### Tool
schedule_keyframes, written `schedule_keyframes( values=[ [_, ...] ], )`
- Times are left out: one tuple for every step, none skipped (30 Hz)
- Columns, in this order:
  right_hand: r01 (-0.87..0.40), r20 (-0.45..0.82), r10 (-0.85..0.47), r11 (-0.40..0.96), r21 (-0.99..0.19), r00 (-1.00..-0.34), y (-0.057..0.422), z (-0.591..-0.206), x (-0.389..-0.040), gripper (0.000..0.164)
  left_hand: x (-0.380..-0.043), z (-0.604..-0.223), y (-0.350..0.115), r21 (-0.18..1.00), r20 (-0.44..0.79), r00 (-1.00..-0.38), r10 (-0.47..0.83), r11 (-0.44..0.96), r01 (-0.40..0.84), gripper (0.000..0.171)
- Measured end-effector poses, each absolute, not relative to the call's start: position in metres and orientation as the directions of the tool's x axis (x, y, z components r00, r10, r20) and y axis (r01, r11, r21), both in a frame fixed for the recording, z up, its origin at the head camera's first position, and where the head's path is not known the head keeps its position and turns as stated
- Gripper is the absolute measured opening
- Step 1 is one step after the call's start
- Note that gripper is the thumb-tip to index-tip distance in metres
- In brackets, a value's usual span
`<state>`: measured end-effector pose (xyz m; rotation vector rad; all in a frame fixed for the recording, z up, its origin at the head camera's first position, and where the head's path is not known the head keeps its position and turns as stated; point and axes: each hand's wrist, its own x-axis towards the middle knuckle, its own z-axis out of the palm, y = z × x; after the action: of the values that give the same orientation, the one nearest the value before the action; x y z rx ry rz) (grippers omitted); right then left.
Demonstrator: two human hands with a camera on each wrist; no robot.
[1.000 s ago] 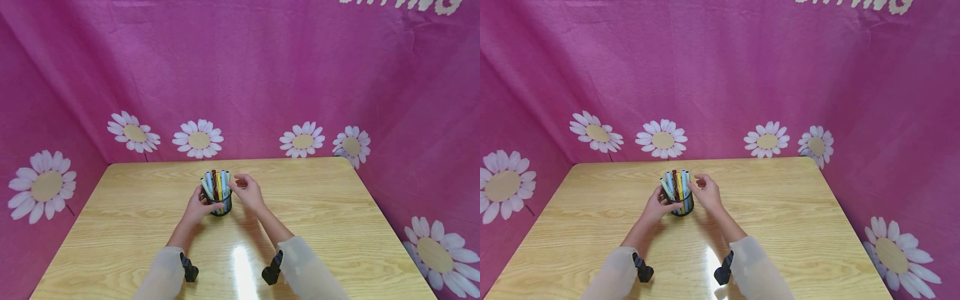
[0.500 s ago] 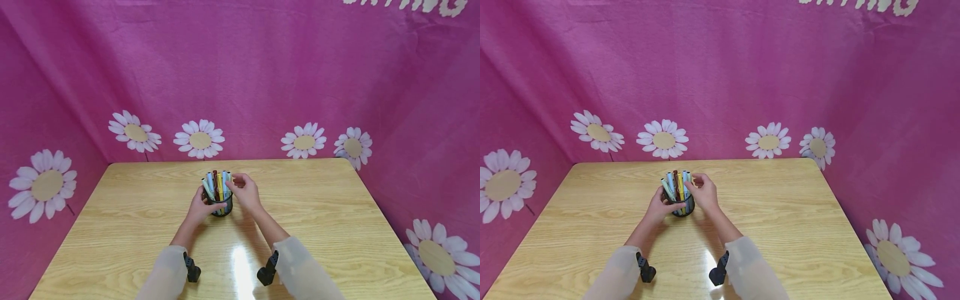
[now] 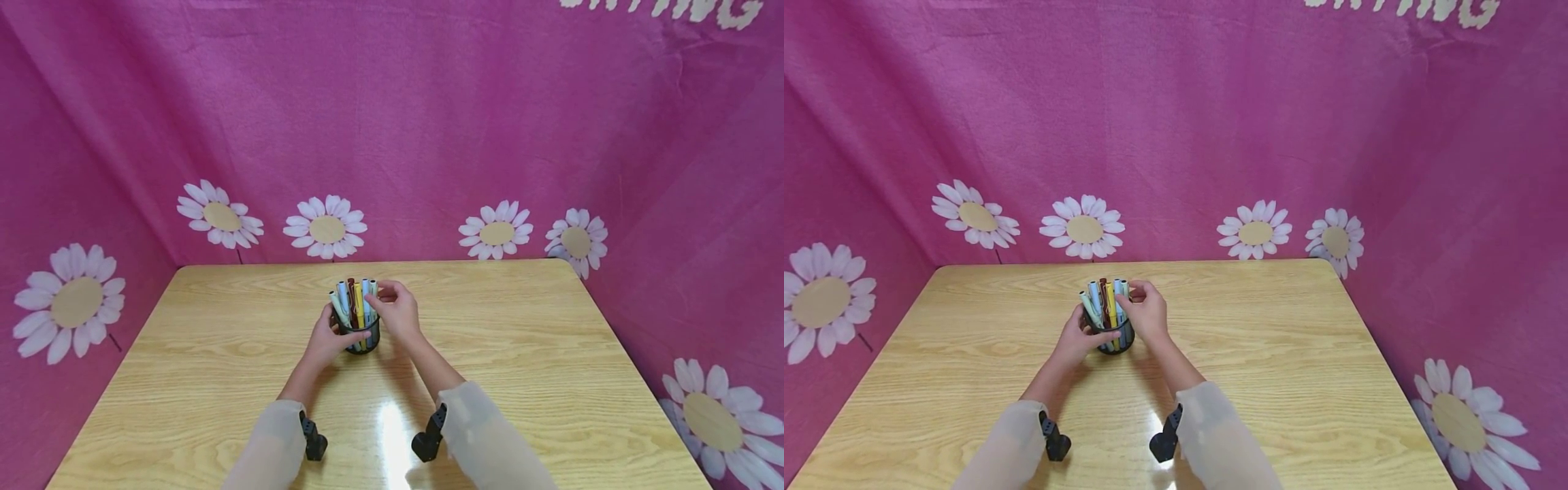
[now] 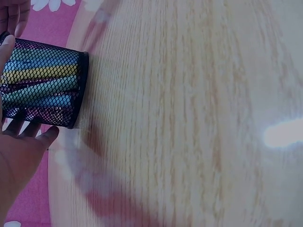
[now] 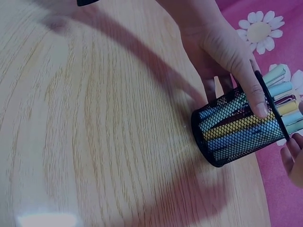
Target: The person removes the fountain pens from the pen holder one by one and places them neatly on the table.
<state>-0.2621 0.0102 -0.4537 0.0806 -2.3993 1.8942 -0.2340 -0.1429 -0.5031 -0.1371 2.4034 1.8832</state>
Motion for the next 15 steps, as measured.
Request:
schedule_keyframes(
  values=[
    [-0.092,0.099,0.016,0.235,-0.968,-0.995,0.0095,-0.4535,-0.2623,0.037,-0.2341,-0.5035,-0.1431,0.964,-0.119,-0.993,-0.019,0.239,-0.12,0.095],
    [-0.093,0.1,0.02,0.238,-0.967,-0.995,0.0088,-0.4534,-0.2624,0.037,-0.234,-0.5037,-0.1431,0.964,-0.116,-0.993,-0.021,0.238,-0.118,0.095],
    [-0.087,0.096,0.025,0.237,-0.968,-0.995,0.0081,-0.4532,-0.2624,0.037,-0.2341,-0.5038,-0.1432,0.964,-0.112,-0.993,-0.02,0.241,-0.114,0.095],
    [-0.086,0.096,0.03,0.238,-0.968,-0.995,0.0074,-0.4533,-0.2627,0.036,-0.2338,-0.5037,-0.1431,0.963,-0.112,-0.994,-0.022,0.243,-0.114,0.095],
    [-0.085,0.096,0.033,0.24,-0.967,-0.995,0.0067,-0.4537,-0.2631,0.036,-0.2337,-0.5037,-0.1431,0.963,-0.11,-0.994,-0.02,0.246,-0.112,0.095],
    [-0.082,0.093,0.036,0.243,-0.967,-0.995,0.006,-0.4538,-0.2634,0.036,-0.2338,-0.5036,-0.1432,0.963,-0.111,-0.994,-0.021,0.244,-0.113,0.094],
    [-0.08,0.092,0.039,0.246,-0.966,-0.995,0.0056,-0.4538,-0.2634,0.035,-0.2338,-0.5035,-0.1433,0.963,-0.11,-0.994,-0.02,0.244,-0.112,0.094],
    [-0.078,0.091,0.042,0.249,-0.965,-0.995,0.0051,-0.4539,-0.2636,0.034,-0.2339,-0.5035,-0.1433,0.964,-0.111,-0.994,-0.018,0.241,-0.112,0.093],
    [-0.076,0.09,0.044,0.252,-0.965,-0.995,0.0046,-0.4541,-0.264,0.034,-0.234,-0.5036,-0.1434,0.965,-0.109,-0.994,-0.017,0.24,-0.11,0.093],
    [-0.076,0.091,0.048,0.257,-0.964,-0.995,0.0042,-0.4543,-0.2643,0.033,-0.2341,-0.5036,-0.1434,0.965,-0.11,-0.994,-0.016,0.237,-0.11,0.093],
    [-0.076,0.092,0.05,0.261,-0.962,-0.995,0.0041,-0.4542,-0.2643,0.033,-0.2341,-0.5036,-0.1435,0.966,-0.108,-0.994,-0.012,0.235,-0.107,0.093],
    [-0.075,0.092,0.053,0.266,-0.961,-0.994,0.0039,-0.454,-0.2642,0.032,-0.2343,-0.5038,-0.1435,0.967,-0.107,-0.994,-0.01,0.231,-0.106,0.093],
    [-0.077,0.096,0.055,0.275,-0.958,-0.994,0.0039,-0.4542,-0.2643,0.031,-0.2345,-0.5043,-0.1435,0.967,-0.106,-0.994,-0.009,0.234,-0.105,0.093],
    [-0.078,0.098,0.057,0.28,-0.957,-0.994,0.0038,-0.4545,-0.2646,0.031,-0.2347,-0.5045,-0.1436,0.966,-0.105,-0.994,-0.009,0.236,-0.104,0.093],
    [-0.078,0.099,0.059,0.284,-0.956,-0.993,0.0037,-0.4546,-0.2648,0.03,-0.2348,-0.5048,-0.1437,0.965,-0.105,-0.994,-0.009,0.24,-0.104,0.094]
  ],
)
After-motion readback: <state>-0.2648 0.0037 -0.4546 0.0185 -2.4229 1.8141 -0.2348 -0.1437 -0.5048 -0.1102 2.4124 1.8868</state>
